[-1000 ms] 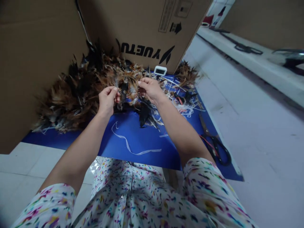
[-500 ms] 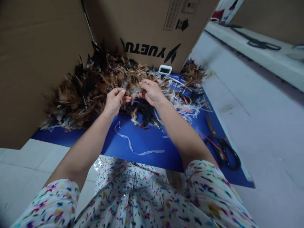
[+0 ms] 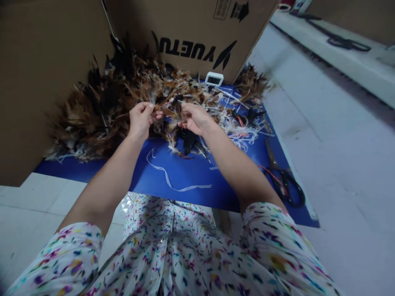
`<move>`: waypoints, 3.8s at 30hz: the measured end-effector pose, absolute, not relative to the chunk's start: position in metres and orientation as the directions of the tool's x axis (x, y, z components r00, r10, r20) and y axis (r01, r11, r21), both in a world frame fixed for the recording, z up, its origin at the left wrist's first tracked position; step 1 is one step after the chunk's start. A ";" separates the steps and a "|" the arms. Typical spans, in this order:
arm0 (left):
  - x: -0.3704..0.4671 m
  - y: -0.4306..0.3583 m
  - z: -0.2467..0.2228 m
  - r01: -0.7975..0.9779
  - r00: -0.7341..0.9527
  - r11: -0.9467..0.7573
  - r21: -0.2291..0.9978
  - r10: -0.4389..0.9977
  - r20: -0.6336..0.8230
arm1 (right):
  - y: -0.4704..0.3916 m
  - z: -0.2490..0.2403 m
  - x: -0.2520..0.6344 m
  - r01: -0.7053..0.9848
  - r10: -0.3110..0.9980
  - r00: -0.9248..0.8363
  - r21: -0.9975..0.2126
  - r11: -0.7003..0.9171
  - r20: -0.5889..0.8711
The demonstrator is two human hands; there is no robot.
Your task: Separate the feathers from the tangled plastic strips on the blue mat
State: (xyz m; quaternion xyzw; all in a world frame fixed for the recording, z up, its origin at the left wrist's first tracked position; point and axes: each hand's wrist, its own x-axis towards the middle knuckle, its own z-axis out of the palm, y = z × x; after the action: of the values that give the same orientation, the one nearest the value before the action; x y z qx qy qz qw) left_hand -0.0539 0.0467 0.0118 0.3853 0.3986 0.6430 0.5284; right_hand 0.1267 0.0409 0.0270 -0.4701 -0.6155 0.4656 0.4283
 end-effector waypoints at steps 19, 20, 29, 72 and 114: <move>-0.053 0.058 0.000 -0.295 -0.159 -0.223 0.929 0.970 0.183 | -0.032 0.031 0.128 0.785 0.887 -0.445 -0.423 0.451 0.121; -0.053 0.057 0.000 -0.290 -0.154 -0.225 0.930 0.970 0.187 | -0.037 0.028 0.125 0.796 0.882 -0.465 -0.403 0.452 0.070; -0.052 0.050 -0.003 -0.084 -0.078 -0.357 0.930 0.933 0.352 | -0.044 0.022 0.133 0.705 0.922 -0.386 -0.639 0.308 0.020; -0.017 -0.013 0.013 -0.199 0.555 0.105 0.974 0.831 0.024 | -0.075 0.023 0.155 -0.100 0.998 -0.064 -0.995 -0.027 -0.021; -0.014 -0.020 0.016 -0.150 0.613 0.292 0.945 0.777 -0.142 | -0.074 0.009 0.152 0.287 0.864 0.198 -0.870 0.400 0.463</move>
State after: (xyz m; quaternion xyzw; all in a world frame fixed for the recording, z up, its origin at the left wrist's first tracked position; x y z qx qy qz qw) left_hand -0.0139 -0.0205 0.0155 0.5063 0.3094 0.3126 0.7418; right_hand 0.1518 -0.0738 0.0094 -0.4916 -0.5856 0.2413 0.5976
